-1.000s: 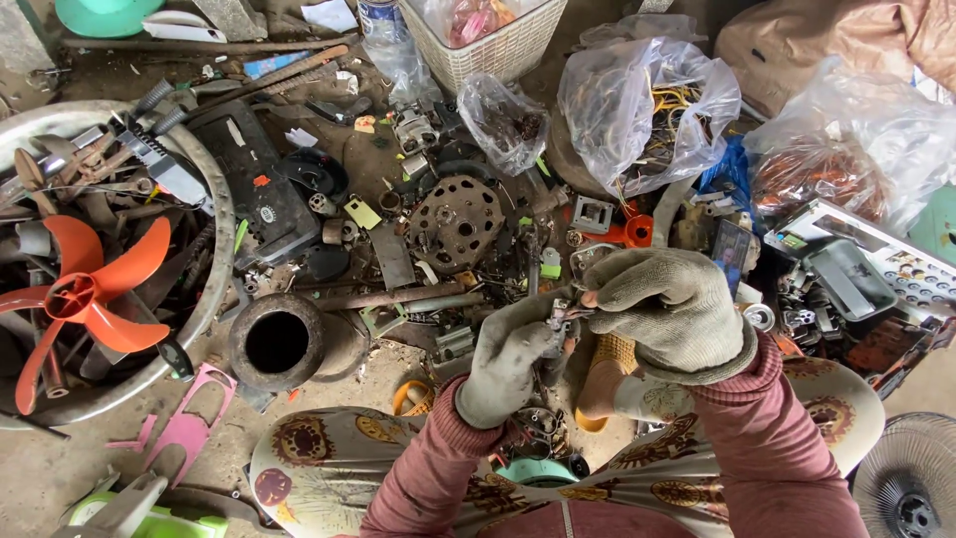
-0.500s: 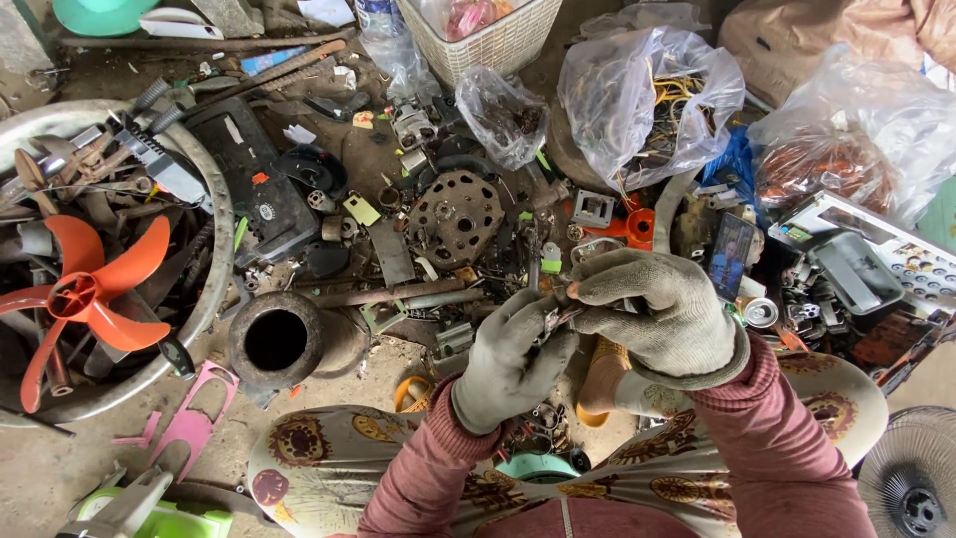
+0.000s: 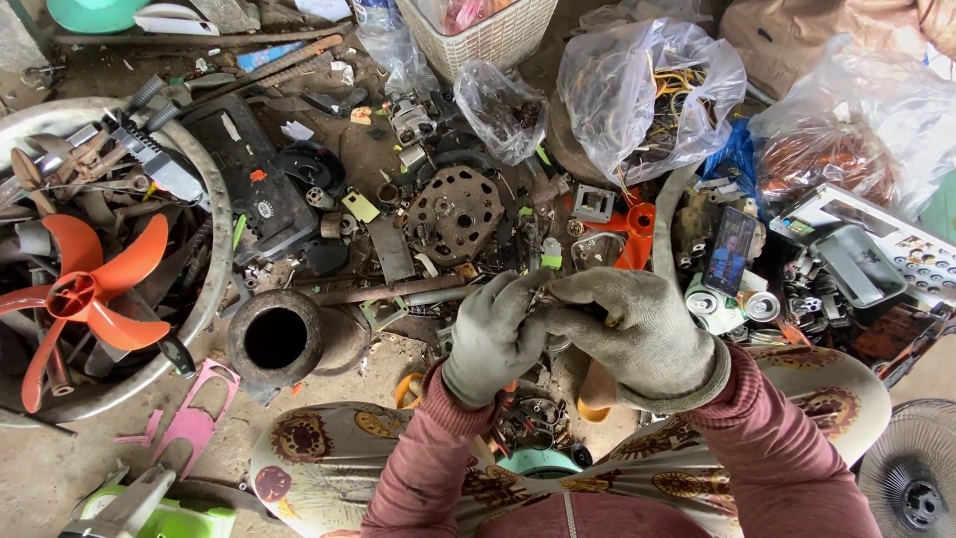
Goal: The person is disassembling a motor or mechanical component using a screwdriver and a hammer.
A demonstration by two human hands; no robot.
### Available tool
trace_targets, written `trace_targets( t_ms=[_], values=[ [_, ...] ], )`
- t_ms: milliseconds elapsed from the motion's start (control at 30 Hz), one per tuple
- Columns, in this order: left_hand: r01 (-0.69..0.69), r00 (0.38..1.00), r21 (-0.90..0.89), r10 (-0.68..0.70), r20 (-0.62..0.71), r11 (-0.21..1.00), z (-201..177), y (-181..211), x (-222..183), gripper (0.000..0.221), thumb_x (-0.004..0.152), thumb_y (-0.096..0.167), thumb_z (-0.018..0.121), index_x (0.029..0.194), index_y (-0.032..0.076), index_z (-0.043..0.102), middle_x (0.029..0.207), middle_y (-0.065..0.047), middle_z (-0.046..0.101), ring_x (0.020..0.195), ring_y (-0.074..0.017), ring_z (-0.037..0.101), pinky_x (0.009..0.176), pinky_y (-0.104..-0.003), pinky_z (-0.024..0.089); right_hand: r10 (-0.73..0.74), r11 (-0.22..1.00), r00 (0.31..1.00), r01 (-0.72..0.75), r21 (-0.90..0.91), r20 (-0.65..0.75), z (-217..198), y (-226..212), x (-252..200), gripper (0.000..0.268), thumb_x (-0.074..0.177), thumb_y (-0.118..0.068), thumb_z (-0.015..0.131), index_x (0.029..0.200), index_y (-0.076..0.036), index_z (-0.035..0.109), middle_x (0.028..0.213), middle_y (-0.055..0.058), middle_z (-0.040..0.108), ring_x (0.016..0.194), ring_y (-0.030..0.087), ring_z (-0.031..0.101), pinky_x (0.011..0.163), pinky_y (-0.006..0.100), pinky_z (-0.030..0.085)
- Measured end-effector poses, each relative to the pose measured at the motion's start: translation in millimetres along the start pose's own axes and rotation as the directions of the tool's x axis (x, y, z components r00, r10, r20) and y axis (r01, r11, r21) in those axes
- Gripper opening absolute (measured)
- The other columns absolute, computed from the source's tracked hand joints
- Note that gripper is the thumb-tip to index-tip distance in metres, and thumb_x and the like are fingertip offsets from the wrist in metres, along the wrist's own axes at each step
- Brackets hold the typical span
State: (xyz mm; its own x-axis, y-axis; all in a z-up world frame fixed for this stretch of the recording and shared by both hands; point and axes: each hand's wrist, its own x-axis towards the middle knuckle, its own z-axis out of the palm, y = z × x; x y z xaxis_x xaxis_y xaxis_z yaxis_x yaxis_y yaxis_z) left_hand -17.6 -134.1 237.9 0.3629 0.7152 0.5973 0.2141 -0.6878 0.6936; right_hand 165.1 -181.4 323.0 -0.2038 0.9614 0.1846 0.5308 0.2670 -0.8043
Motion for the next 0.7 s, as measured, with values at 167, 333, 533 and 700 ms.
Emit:
trace_targets(
  t_ms=[167, 333, 533, 700],
  values=[
    [0.032, 0.999, -0.101, -0.03, 0.019, 0.994, -1, -14, 2, 0.034, 0.082, 0.004, 0.064, 0.116, -0.002, 0.066, 0.096, -0.017, 0.069, 0.078, -0.0311, 0.072, 0.068, -0.038, 0.06, -0.273, 0.951, 0.96, 0.279, -0.133, 0.063, 3, 32, 12, 0.022, 0.088, -0.013, 0.079, 0.104, 0.0, 0.071, 0.093, 0.009, 0.073, 0.073, 0.014, 0.072, 0.063, 0.026, 0.062],
    [0.27, 0.962, -0.28, -0.247, 0.114, 0.921, 9, -57, -22, 0.014, 0.097, 0.01, 0.067, 0.105, -0.001, 0.069, 0.09, -0.014, 0.072, 0.08, -0.0245, 0.072, 0.069, -0.034, 0.058, 0.021, 0.99, 0.995, -0.008, -0.141, 0.093, 11, 95, 45, 0.023, 0.094, -0.014, 0.071, 0.111, 0.002, 0.072, 0.097, 0.011, 0.075, 0.071, 0.015, 0.071, 0.058, 0.027, 0.06],
    [0.636, 0.759, -0.459, -0.61, 0.227, 0.62, -23, -78, -79, 0.022, 0.111, 0.024, 0.06, 0.11, 0.003, 0.066, 0.079, -0.004, 0.062, 0.065, -0.0102, 0.058, 0.059, -0.029, 0.054, 0.624, 0.772, 0.744, -0.539, -0.336, 0.24, 62, 180, 29, 0.027, 0.104, -0.027, 0.061, 0.118, -0.006, 0.069, 0.103, 0.009, 0.069, 0.081, 0.02, 0.068, 0.072, 0.034, 0.061],
    [0.54, 0.712, -0.713, -0.694, 0.105, 0.446, -34, -80, -99, 0.04, 0.113, 0.039, 0.053, 0.118, 0.002, 0.067, 0.083, -0.003, 0.065, 0.062, -0.0068, 0.056, 0.053, -0.023, 0.044, 0.882, 0.457, 0.086, -0.401, -0.794, 0.464, 113, 183, -27, 0.026, 0.097, -0.024, 0.066, 0.115, -0.007, 0.072, 0.099, 0.009, 0.067, 0.086, 0.021, 0.065, 0.075, 0.035, 0.062]
  ],
)
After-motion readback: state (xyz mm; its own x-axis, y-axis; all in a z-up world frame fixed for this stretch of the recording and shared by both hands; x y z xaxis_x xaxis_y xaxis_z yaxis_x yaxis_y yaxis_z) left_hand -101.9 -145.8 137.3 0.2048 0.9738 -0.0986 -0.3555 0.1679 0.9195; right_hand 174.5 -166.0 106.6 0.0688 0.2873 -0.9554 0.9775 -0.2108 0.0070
